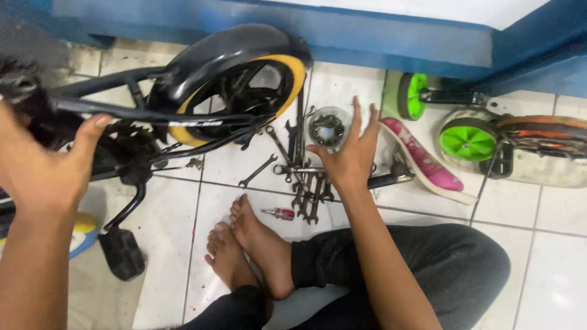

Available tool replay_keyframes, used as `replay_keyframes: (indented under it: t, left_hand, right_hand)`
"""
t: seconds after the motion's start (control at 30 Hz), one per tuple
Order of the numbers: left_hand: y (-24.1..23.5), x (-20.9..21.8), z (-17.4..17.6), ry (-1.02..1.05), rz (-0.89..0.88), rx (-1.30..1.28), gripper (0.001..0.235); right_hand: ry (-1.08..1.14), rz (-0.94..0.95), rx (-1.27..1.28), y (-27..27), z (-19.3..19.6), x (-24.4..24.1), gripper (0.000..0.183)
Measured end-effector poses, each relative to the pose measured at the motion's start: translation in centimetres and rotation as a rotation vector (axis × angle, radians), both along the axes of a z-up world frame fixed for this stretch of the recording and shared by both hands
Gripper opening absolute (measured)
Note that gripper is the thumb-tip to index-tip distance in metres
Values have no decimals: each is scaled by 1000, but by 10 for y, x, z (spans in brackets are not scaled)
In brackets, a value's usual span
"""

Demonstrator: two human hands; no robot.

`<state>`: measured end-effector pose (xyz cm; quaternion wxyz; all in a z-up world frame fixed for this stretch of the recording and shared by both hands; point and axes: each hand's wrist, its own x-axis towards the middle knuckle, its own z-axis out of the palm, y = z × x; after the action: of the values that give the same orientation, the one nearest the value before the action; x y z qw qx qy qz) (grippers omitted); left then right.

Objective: The person sits on the floor and handles a small metal part, then moves a glass jar and a skateboard to clear the workspace. They pick up a screwdriver and a wrench from the floor and use the screwdriver to work on the bicycle's pedal area.

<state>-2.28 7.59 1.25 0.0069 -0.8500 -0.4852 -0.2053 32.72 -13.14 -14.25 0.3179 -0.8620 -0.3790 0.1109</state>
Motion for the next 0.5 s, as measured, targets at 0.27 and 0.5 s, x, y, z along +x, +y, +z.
replay_keyframes:
  t: [0.27,0.5]
  left_hand:
    - [14,-25,-60,-206,-96,94,51]
    - [30,-98,-121,-130,171,53,49]
  right_hand:
    - [167,7,73,1,-19,10,103]
    - [134,-61,209,-43,28,30,97]
